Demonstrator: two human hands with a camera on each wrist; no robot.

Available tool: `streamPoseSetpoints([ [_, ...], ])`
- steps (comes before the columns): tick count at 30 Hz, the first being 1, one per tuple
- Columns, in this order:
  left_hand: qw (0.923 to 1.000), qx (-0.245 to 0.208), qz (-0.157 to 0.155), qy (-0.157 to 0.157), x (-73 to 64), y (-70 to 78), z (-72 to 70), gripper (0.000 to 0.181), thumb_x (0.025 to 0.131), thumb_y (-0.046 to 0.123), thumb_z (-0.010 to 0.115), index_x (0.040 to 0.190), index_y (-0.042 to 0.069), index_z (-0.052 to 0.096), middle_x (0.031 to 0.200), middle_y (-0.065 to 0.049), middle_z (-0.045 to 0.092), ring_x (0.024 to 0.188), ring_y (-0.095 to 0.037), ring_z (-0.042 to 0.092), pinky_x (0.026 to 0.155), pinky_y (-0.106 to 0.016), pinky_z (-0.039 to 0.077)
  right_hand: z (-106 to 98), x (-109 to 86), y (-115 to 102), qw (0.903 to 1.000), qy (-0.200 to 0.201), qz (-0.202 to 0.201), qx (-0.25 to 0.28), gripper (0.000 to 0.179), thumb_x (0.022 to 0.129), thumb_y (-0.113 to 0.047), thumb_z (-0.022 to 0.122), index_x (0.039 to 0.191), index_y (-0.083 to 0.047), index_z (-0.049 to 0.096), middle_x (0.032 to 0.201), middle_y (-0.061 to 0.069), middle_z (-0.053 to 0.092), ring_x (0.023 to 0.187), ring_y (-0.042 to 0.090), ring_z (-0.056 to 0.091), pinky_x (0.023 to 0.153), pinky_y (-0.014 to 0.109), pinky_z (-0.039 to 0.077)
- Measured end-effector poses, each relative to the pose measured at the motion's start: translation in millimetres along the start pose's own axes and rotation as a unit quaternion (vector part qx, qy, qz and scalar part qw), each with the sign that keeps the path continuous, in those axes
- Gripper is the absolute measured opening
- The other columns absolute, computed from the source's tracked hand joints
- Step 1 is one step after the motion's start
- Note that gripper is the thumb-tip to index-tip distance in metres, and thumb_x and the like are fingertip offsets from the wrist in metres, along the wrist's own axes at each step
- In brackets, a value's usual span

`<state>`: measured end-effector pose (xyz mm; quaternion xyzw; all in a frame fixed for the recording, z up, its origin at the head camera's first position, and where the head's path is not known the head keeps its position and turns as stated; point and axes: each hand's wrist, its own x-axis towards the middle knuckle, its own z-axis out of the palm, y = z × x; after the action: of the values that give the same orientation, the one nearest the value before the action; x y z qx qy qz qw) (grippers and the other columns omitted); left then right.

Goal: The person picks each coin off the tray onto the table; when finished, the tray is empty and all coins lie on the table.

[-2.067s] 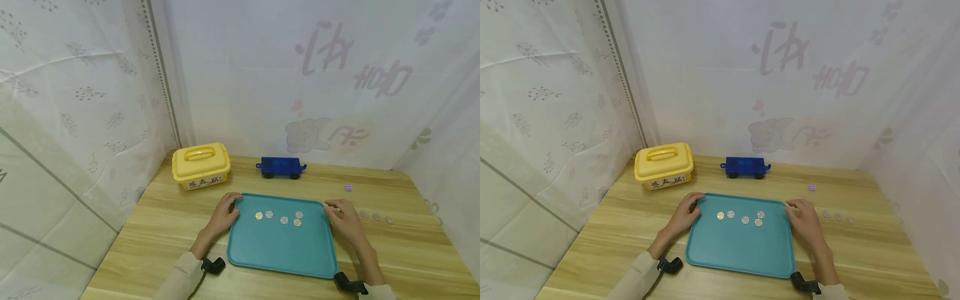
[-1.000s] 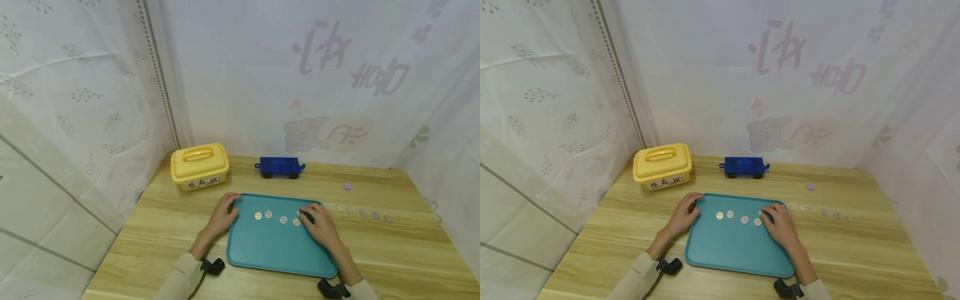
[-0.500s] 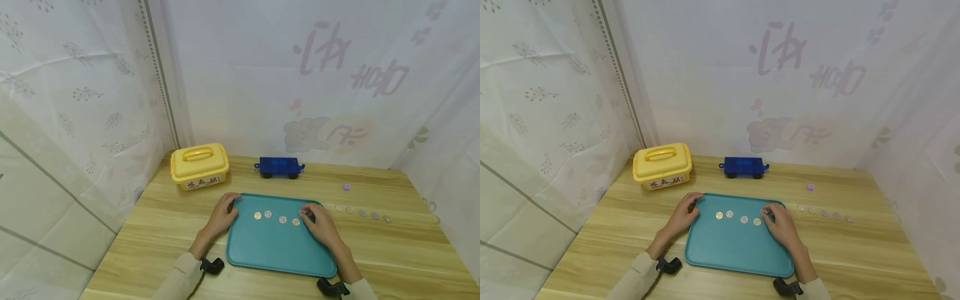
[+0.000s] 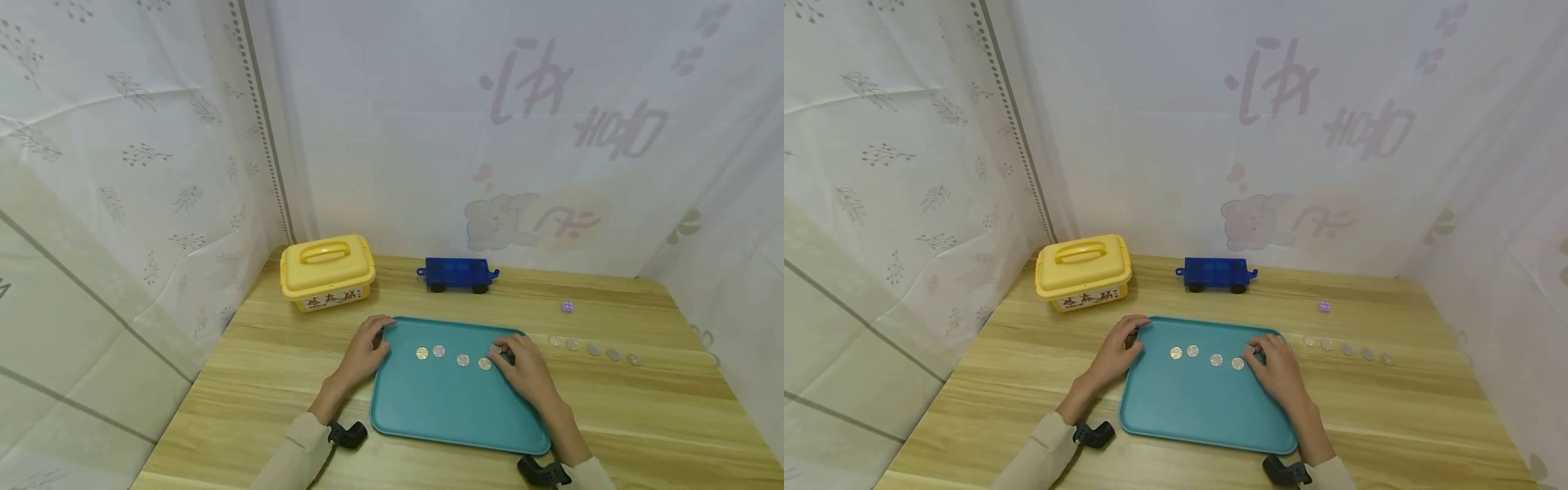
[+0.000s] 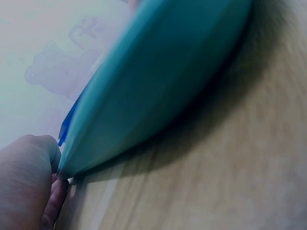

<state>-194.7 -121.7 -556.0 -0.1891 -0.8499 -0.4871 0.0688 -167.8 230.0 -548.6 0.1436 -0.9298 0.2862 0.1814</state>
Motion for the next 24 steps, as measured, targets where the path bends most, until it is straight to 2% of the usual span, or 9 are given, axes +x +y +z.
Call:
streamPoseSetpoints([
  [5, 1.0, 0.0, 0.0, 0.0, -1.3, 0.4, -2.1, 0.045, 0.091, -0.003, 0.056, 0.134, 0.006, 0.06, 0.139, -0.012, 0.055, 0.13, -0.03, 0.051, 0.105, -0.05, 0.046, -3, -0.5, 7, 0.9991, 0.04, 0.002, 0.012, 0.025, 0.081, -0.015, 0.082, 0.102, -0.006, 0.072, 0.087, 0.003, 0.063, 0.084, 0.016, 0.052, 0.073, 0.034, 0.042],
  [10, 0.9999, 0.007, 0.002, -0.007, -1.9, 0.0, -1.5, 0.045, 0.091, -0.002, 0.056, 0.135, 0.006, 0.059, 0.14, -0.013, 0.055, 0.13, -0.03, 0.052, 0.105, -0.049, 0.047, -15, -8.0, 20, 0.9954, 0.073, 0.03, 0.054, 0.025, 0.082, -0.008, 0.079, 0.106, -0.004, 0.07, 0.094, 0.006, 0.065, 0.089, 0.009, 0.048, 0.076, 0.021, 0.04],
  [16, 0.9999, 0.006, -0.004, -0.011, -2.5, 0.6, 0.5, 0.045, 0.091, -0.003, 0.055, 0.135, 0.007, 0.059, 0.14, -0.012, 0.054, 0.13, -0.029, 0.051, 0.105, -0.049, 0.047, -29, -20.8, 39, 0.9889, 0.094, 0.076, 0.087, 0.024, 0.088, -0.009, 0.075, 0.11, -0.002, 0.069, 0.098, 0.005, 0.063, 0.093, 0.003, 0.045, 0.079, 0.017, 0.038],
  [19, 0.9999, 0.003, -0.005, -0.01, -1.2, 0.9, 0.1, 0.046, 0.09, -0.003, 0.056, 0.135, 0.007, 0.059, 0.141, -0.011, 0.053, 0.131, -0.029, 0.05, 0.106, -0.049, 0.046, -36, -28.1, 48, 0.9867, 0.091, 0.105, 0.084, 0.025, 0.091, -0.013, 0.072, 0.113, -0.002, 0.068, 0.102, 0.004, 0.062, 0.095, -0.001, 0.046, 0.08, 0.01, 0.04],
  [24, 0.9999, 0.005, -0.008, -0.008, 1.7, 0.0, -0.6, 0.046, 0.09, -0.003, 0.056, 0.135, 0.006, 0.059, 0.14, -0.011, 0.054, 0.131, -0.029, 0.05, 0.106, -0.049, 0.046, -44, -41.4, 61, 0.9904, 0.091, 0.099, 0.032, 0.027, 0.089, -0.015, 0.074, 0.112, -0.002, 0.069, 0.103, 0.008, 0.066, 0.091, -0.008, 0.046, 0.074, 0.008, 0.041],
])
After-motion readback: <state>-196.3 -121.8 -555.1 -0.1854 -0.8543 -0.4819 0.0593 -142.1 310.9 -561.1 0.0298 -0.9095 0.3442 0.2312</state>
